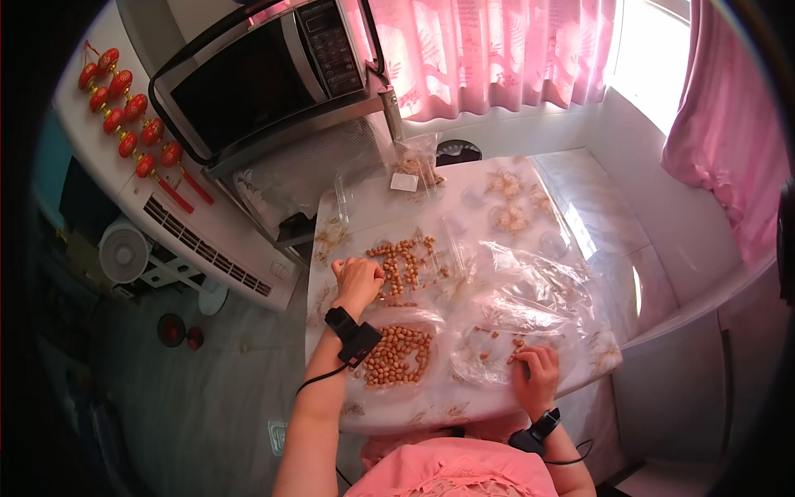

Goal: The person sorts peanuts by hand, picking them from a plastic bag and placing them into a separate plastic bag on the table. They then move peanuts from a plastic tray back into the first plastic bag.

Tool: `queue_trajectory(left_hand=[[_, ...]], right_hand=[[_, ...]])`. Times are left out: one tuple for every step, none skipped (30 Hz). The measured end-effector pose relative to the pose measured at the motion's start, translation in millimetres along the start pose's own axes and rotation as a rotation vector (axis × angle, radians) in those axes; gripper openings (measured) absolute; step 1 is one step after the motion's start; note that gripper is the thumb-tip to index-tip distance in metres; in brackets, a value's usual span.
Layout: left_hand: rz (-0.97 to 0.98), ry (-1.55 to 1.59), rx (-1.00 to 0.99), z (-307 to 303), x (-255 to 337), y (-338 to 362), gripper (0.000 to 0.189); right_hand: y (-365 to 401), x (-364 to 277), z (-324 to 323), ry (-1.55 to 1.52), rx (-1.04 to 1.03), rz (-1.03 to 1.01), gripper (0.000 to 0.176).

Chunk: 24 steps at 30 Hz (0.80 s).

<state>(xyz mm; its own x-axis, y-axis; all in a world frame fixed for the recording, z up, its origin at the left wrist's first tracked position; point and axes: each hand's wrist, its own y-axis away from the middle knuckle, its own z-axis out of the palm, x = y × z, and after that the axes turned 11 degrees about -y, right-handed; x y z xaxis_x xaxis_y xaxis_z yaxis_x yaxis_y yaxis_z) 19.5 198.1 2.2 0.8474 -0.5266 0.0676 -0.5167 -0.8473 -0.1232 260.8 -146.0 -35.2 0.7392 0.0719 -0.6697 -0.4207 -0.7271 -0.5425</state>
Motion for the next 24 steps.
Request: queue_trajectory(left_hand=[[-0.011, -0.018, -0.044, -0.9, 0.5, -1.3, 0.004], [-0.007, -0.017, -0.041, -0.7, 0.9, -3.1, 0.004], [-0.006, -0.052, -0.056, -0.3, 1.6, -5.0, 0.004], [-0.005, -0.088, -0.073, 0.3, 2.6, -6.1, 0.005], [-0.002, -0.087, -0.071, 0.8, 3.5, -7.0, 0.005], [-0.001, -0.124, -0.084, 0.6, 4.5, -7.8, 0.004], [-0.001, -0.16, -0.096, 0.4, 5.2, -8.9, 0.004], [0.001, -0.16, -0.094, 1.4, 4.7, -10.2, 0.004], [-0.008, -0.15, -0.075, 0.5, 5.3, -10.7, 0.005], [-0.019, -0.14, -0.058, -0.1, 5.8, -10.6, 0.008], [-0.019, -0.139, -0.059, -1.1, 4.9, -10.2, 0.008], [-0.022, -0.042, 0.016, -15.4, 10.1, -6.5, 0.008], [-0.027, 0.056, 0.09, -29.4, 14.7, -0.1, 0.009], [-0.03, 0.056, 0.084, -41.7, 17.4, 8.5, 0.009], [0.004, 0.222, 0.123, -55.7, 19.4, 17.5, 0.01], [0.038, 0.387, 0.162, -70.7, 21.2, 26.3, 0.012], [0.034, 0.383, 0.16, -86.2, 23.4, 39.5, 0.012], [0.068, 0.546, 0.065, -100.6, 25.3, 57.5, 0.012], [0.101, 0.709, -0.031, -111.2, 25.6, 73.9, 0.012], [0.162, 0.801, -0.155, -119.4, 22.7, 88.6, 0.012], [0.221, 0.893, -0.28, -122.5, 19.6, 102.2, 0.012], [0.214, 0.891, -0.28, -120.1, 19.3, 113.7, 0.012], [0.187, 0.819, -0.397, -116.8, 20.4, 124.4, 0.013], [0.158, 0.745, -0.511, -113.0, 21.9, 134.7, 0.014]], right_hand=[[0.3, 0.1, 0.2, -0.004, -0.001, -0.003, 0.017], [0.2, 0.3, 0.1, -0.001, 0.004, -0.003, 0.017], [0.0, 0.5, 0.0, 0.0, 0.0, 0.001, 0.016], [0.3, 0.5, -0.3, 0.001, -0.006, 0.007, 0.016], [0.8, 0.4, -0.6, 0.003, -0.003, 0.007, 0.016], [1.3, 0.3, -0.7, 0.005, -0.001, 0.005, 0.016], [0.7, 0.2, -0.6, 0.007, 0.0, 0.004, 0.016], [-0.4, -0.4, -0.5, 0.009, 0.003, 0.003, 0.016], [-1.1, -1.2, -0.5, 0.001, 0.01, -0.004, 0.016], [-1.4, -1.9, -0.6, -0.006, 0.016, -0.011, 0.016], [-1.7, -2.5, -0.7, -0.006, 0.015, -0.01, 0.016], [-1.9, -2.7, -1.0, -0.008, 0.014, -0.008, 0.016], [-1.8, -2.9, -1.6, -0.01, 0.011, -0.005, 0.016], [-1.2, -3.0, -1.8, -0.011, 0.006, -0.002, 0.016], [-0.9, -2.9, -1.9, -0.009, -0.002, 0.008, 0.016], [-0.3, -2.6, -1.7, -0.008, -0.009, 0.017, 0.017], [0.3, -1.8, -1.4, -0.012, -0.012, 0.019, 0.017], [0.5, -0.8, -0.9, -0.008, -0.011, 0.016, 0.017], [0.5, 0.0, -0.1, -0.004, -0.01, 0.014, 0.017], [0.3, -0.1, 0.3, -0.009, -0.012, 0.015, 0.017], [0.1, -0.8, 0.1, -0.012, -0.012, 0.016, 0.017], [0.0, -1.7, -0.1, -0.015, -0.013, 0.016, 0.017], [-0.2, -2.0, -0.3, -0.02, -0.018, 0.014, 0.017], [-0.7, -2.1, -0.4, -0.006, -0.021, 0.009, 0.017]])
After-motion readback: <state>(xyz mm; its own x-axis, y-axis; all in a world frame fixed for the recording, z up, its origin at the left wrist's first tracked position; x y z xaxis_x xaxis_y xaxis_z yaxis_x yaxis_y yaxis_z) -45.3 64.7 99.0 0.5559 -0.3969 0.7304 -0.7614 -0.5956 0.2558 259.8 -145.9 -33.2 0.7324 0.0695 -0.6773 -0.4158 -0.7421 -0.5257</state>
